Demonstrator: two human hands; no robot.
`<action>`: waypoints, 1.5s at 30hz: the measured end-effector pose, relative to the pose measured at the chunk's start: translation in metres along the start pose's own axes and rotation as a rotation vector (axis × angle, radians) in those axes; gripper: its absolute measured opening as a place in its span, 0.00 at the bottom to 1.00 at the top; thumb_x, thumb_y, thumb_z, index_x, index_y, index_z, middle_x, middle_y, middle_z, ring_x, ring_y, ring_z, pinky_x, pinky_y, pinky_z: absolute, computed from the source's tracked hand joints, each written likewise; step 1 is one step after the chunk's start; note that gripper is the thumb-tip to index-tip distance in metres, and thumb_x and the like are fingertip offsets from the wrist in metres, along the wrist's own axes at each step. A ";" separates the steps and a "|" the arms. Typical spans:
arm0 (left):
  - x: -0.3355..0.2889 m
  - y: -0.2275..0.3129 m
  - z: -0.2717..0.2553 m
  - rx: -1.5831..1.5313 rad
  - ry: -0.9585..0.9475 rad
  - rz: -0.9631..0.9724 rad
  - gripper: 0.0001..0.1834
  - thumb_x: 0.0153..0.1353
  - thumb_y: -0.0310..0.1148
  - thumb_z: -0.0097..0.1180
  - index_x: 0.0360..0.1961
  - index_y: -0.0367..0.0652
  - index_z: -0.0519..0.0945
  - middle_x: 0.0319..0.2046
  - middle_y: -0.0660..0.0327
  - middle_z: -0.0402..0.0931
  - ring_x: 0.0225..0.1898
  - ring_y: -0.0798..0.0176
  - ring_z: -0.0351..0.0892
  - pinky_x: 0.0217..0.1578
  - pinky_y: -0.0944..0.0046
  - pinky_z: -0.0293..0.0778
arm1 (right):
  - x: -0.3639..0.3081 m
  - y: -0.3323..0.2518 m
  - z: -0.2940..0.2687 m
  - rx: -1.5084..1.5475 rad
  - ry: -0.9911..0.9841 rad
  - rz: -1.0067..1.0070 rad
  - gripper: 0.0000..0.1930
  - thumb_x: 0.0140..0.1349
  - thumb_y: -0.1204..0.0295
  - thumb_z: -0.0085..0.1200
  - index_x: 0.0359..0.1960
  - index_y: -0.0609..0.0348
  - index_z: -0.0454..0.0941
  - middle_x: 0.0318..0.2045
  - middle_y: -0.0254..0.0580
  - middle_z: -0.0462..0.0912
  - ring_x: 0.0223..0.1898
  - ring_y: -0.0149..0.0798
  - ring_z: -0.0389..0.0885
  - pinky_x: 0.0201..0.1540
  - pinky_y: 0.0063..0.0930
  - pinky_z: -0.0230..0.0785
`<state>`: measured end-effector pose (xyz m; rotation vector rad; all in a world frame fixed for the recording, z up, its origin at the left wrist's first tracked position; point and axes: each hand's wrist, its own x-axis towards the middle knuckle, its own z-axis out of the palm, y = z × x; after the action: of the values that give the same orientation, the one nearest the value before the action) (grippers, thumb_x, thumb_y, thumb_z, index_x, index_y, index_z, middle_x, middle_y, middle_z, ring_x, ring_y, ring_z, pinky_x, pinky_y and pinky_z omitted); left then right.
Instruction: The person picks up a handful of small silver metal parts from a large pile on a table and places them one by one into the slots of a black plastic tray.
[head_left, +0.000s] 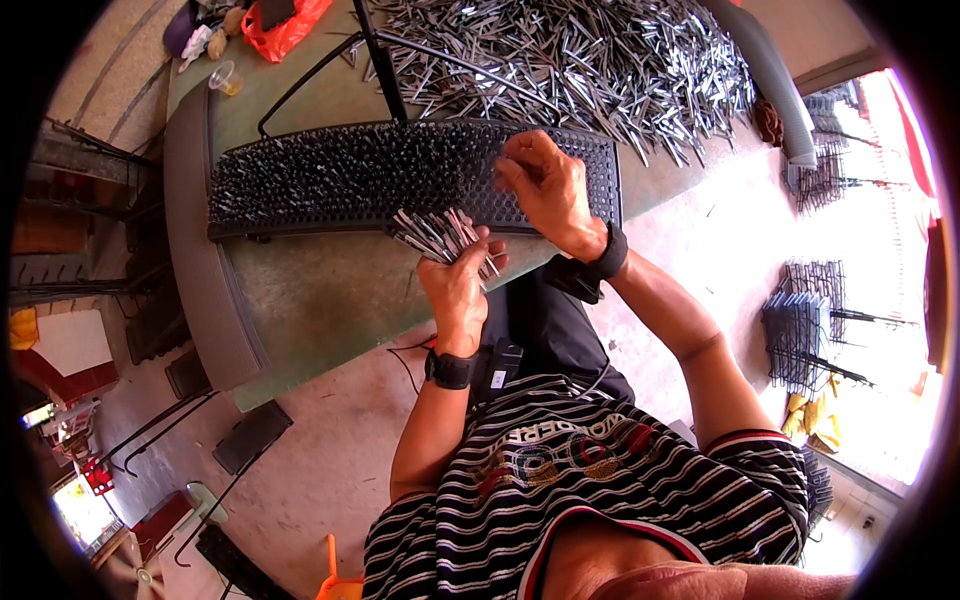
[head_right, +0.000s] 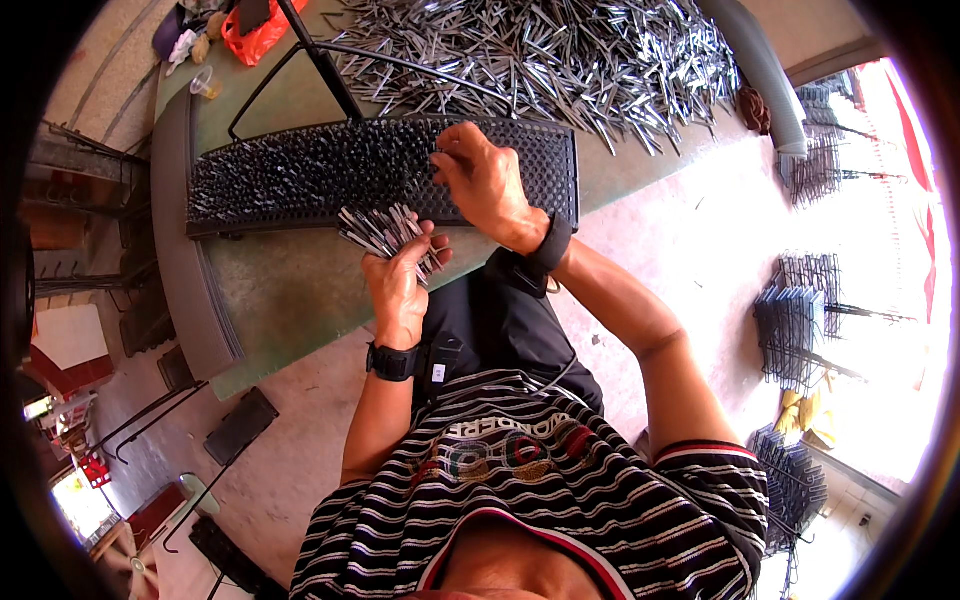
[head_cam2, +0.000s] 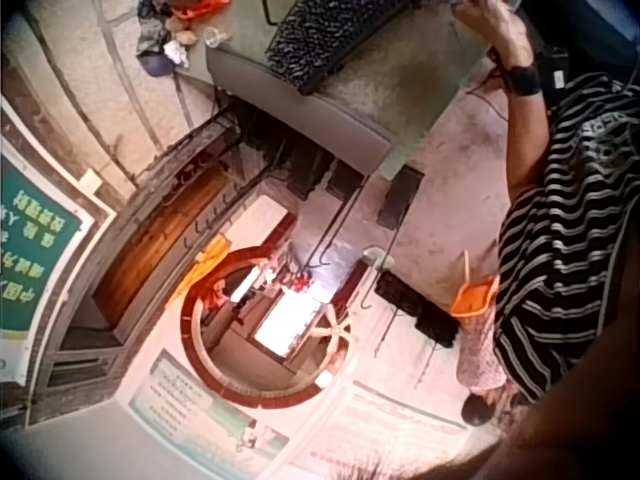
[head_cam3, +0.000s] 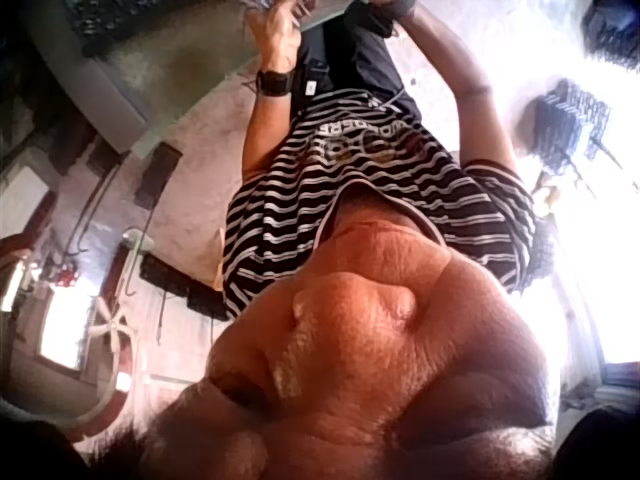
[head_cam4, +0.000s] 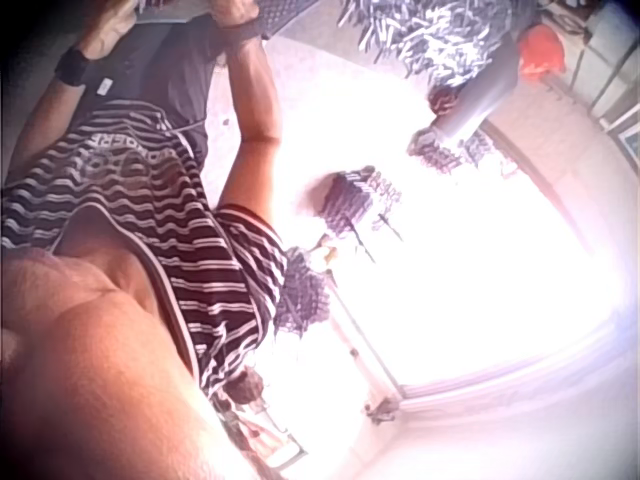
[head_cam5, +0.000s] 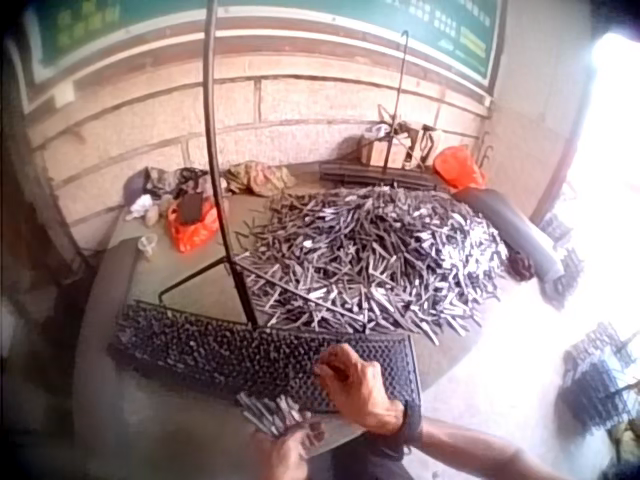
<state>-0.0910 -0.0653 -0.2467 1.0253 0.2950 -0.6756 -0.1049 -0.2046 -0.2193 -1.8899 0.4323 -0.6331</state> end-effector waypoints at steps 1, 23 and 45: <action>0.001 0.000 -0.001 -0.007 -0.005 0.017 0.11 0.51 0.15 0.54 0.37 0.35 0.75 0.29 0.58 0.77 0.25 0.59 0.80 0.24 0.61 0.79 | 0.000 0.002 0.002 -0.015 0.026 -0.040 0.06 0.57 0.78 0.53 0.35 0.65 0.70 0.26 0.47 0.81 0.25 0.35 0.83 0.25 0.25 0.72; -0.002 0.001 -0.001 0.010 -0.008 -0.043 0.14 0.50 0.17 0.57 0.40 0.36 0.75 0.32 0.57 0.79 0.27 0.58 0.81 0.25 0.60 0.80 | -0.004 -0.002 -0.002 -0.094 -0.247 0.104 0.05 0.54 0.77 0.56 0.31 0.67 0.76 0.22 0.41 0.81 0.23 0.28 0.80 0.25 0.20 0.71; 0.002 0.004 -0.004 -0.034 0.026 0.024 0.11 0.50 0.15 0.55 0.36 0.35 0.75 0.29 0.58 0.78 0.25 0.60 0.80 0.23 0.62 0.78 | -0.013 0.000 -0.001 -0.341 -0.344 -0.109 0.07 0.49 0.76 0.59 0.31 0.63 0.79 0.23 0.43 0.81 0.22 0.36 0.80 0.26 0.25 0.71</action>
<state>-0.0872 -0.0610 -0.2472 1.0046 0.3159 -0.6342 -0.1159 -0.1985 -0.2221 -2.3079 0.2233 -0.3039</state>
